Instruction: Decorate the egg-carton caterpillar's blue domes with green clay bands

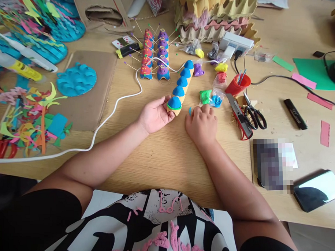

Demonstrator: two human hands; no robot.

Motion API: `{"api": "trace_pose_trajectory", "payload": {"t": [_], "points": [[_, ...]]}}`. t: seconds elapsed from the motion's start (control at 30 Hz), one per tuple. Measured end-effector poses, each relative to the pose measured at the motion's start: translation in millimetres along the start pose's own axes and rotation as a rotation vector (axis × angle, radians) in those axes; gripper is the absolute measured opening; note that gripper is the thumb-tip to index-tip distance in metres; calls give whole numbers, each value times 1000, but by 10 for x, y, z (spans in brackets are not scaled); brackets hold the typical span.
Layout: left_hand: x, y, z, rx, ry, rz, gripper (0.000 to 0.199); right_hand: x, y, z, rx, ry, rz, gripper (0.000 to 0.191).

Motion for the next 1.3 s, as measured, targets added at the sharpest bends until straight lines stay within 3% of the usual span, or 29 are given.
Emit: {"api": "trace_pose_trajectory", "payload": {"t": [0.17, 0.27, 0.33, 0.47, 0.57, 0.67, 0.8, 0.9, 1.0, 1.13, 1.3], "points": [[41, 47, 24, -20, -54, 55, 15, 21, -21, 44, -68, 33, -7, 17], [50, 59, 50, -72, -97, 96, 8, 113, -77, 77, -66, -75, 30, 12], [52, 56, 62, -117, -130, 120, 13, 175, -123, 82, 6, -309, 35, 10], [53, 47, 49, -143, -178, 147, 30, 242, -173, 73, 170, -990, 5, 13], [57, 59, 49, -140, -209, 158, 34, 242, -172, 53, 218, -1232, 38, 19], [63, 78, 69, -148, -236, 168, 32, 207, -154, 13, 211, -1311, 58, 28], [72, 91, 78, -147, -263, 189, 28, 129, -106, -101, 275, -1311, -52, 45], [75, 96, 77, -154, -270, 206, 30, 131, -58, -166, 376, -1223, -32, 20], [67, 100, 81, -170, -277, 201, 30, 127, -28, -197, 409, -1190, -31, 23], [58, 101, 81, -170, -267, 187, 27, 70, -1, -174, 334, -1151, -91, 36], [48, 100, 101, -203, -267, 186, 24, -4, 52, -89, 193, -1240, -112, 30]]}}
Point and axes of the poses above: each hand's wrist, its own y-axis away from the middle knuckle, its own z-axis out of the palm, x = y × z, the point moved 6 cm from there along -y, towards the middle knuckle
